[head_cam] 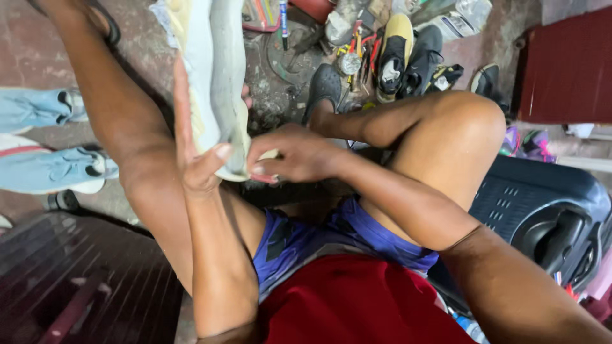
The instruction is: The person cleans a white shoe sole by scraping it with a metal tool and wiping it with a cloth. The person repeatedly scrapes the sole surface and wipes away debris, then sets the sole down.
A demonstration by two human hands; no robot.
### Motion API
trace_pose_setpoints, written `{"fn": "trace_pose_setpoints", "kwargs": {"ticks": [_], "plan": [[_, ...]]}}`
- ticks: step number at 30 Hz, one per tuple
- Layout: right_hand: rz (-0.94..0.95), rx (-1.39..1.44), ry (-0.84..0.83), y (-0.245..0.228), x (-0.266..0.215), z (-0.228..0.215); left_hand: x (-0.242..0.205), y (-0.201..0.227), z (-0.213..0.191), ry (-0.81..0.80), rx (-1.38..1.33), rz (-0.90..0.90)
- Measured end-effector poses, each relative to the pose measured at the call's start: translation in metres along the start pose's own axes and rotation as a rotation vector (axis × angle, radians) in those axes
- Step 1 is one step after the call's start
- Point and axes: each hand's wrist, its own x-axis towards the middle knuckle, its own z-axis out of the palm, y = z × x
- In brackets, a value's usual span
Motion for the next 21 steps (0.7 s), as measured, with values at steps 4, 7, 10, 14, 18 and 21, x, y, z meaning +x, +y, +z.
{"fn": "trace_pose_setpoints", "kwargs": {"ticks": [4, 7, 10, 14, 18, 21], "plan": [[0.223, 0.428, 0.137, 0.005, -0.008, -0.009, -0.002, 0.003, 0.002, 0.045, -0.211, 0.033], [0.387, 0.161, 0.103, 0.014, -0.002, -0.005, 0.002, 0.012, 0.008, 0.117, -0.283, 0.162], [0.469, 0.329, 0.05, 0.019, -0.004, 0.007, 0.006, 0.017, 0.012, 0.141, -0.205, 0.239], [0.389, 0.552, 0.054, 0.021, -0.007, 0.02, -0.012, 0.008, 0.019, 0.11, -0.158, 0.294], [0.225, 0.507, 0.157, 0.019, -0.008, 0.023, -0.016, -0.014, 0.028, 0.192, -0.513, 0.204], [0.129, 0.396, 0.155, 0.025, 0.003, 0.016, -0.013, -0.028, 0.027, 0.275, -0.511, 0.183]]}}
